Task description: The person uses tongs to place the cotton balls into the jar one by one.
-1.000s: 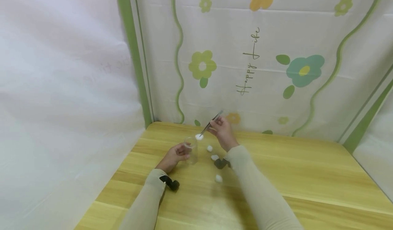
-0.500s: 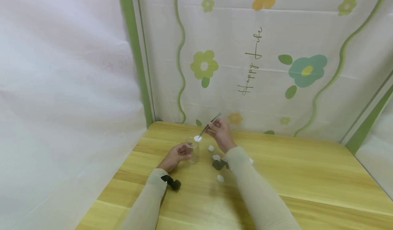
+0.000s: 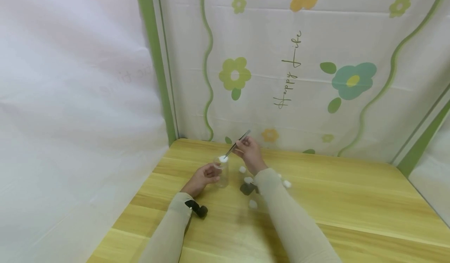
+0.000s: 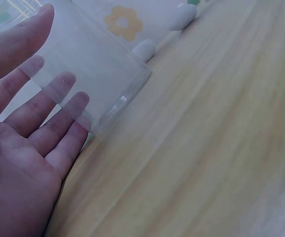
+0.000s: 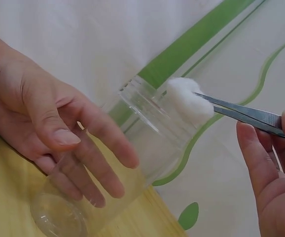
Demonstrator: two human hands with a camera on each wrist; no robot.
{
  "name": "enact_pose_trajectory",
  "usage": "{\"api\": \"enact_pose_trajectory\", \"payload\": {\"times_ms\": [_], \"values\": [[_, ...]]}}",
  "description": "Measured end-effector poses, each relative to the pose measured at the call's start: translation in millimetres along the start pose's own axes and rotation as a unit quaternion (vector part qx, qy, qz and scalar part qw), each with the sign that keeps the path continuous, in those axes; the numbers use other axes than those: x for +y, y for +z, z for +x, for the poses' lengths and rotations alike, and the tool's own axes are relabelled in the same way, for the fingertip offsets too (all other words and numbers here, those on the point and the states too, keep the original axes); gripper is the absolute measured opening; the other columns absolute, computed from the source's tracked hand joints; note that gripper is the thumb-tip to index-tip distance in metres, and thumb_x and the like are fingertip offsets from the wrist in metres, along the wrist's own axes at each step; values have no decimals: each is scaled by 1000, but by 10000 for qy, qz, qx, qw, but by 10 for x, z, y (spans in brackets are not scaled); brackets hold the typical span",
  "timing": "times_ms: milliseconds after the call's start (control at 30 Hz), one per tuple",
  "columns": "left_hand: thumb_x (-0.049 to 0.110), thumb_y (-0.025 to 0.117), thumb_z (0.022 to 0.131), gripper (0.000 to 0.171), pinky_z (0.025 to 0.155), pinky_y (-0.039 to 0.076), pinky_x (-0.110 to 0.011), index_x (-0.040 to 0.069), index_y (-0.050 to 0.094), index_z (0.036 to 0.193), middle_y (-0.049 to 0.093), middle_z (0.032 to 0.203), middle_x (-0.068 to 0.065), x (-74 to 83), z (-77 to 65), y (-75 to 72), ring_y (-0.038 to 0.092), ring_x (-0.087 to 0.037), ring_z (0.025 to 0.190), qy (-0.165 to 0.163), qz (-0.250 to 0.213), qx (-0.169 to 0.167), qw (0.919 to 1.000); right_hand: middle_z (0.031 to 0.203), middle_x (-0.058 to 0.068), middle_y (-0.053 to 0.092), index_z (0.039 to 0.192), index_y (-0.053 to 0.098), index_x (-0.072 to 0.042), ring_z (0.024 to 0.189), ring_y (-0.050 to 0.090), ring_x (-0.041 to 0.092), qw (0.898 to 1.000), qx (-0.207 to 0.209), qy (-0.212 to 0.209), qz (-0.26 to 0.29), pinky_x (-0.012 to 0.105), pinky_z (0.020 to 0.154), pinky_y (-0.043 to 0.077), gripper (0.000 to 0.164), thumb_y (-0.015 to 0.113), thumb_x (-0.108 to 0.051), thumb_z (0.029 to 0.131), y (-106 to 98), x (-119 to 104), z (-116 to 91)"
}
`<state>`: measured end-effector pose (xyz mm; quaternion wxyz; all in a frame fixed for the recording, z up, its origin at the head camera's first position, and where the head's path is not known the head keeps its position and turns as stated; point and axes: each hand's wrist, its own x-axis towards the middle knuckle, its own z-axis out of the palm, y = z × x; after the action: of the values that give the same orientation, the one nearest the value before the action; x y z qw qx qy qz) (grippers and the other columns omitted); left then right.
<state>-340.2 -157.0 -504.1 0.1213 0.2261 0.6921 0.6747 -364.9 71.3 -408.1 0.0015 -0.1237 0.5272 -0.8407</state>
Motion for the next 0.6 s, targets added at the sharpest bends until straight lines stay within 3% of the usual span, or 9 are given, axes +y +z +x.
{"api": "enact_pose_trajectory", "payload": {"times_ms": [133, 233, 467, 600], "values": [[-1, 60, 95, 49, 105, 40, -40, 4, 44, 141, 51, 136, -24, -6, 1, 1, 46, -38, 129, 36, 15, 16, 10000, 115, 32, 47, 107, 49, 10, 104, 58, 34, 10000, 54, 57, 13, 41, 91, 52, 17, 58, 0, 96, 2, 25, 1], [-1, 61, 94, 47, 105, 40, -40, 8, 48, 139, 51, 136, -23, -5, 0, -1, 46, -37, 128, 14, -12, 31, 10000, 111, 26, 51, 105, 51, 8, 98, 61, 25, 9999, 106, 110, -16, 40, 90, 53, 14, 58, 0, 96, 4, 48, -1], [3, 64, 94, 43, 105, 40, -41, 7, 51, 134, 50, 136, -26, 9, -5, 6, 47, -37, 127, 0, -34, 70, 10000, 109, 21, 53, 107, 50, 5, 101, 60, 27, 9997, 100, 233, -21, 39, 91, 52, 13, 56, -1, 97, -11, 118, -5], [8, 67, 92, 45, 105, 40, -41, 8, 52, 134, 50, 137, -25, 13, -6, 7, 48, -35, 127, -41, -32, 103, 9999, 108, 20, 53, 114, 45, 11, 100, 62, 26, 9996, 85, 279, -39, 38, 91, 52, 24, 56, -2, 96, -25, 142, -1]]}}
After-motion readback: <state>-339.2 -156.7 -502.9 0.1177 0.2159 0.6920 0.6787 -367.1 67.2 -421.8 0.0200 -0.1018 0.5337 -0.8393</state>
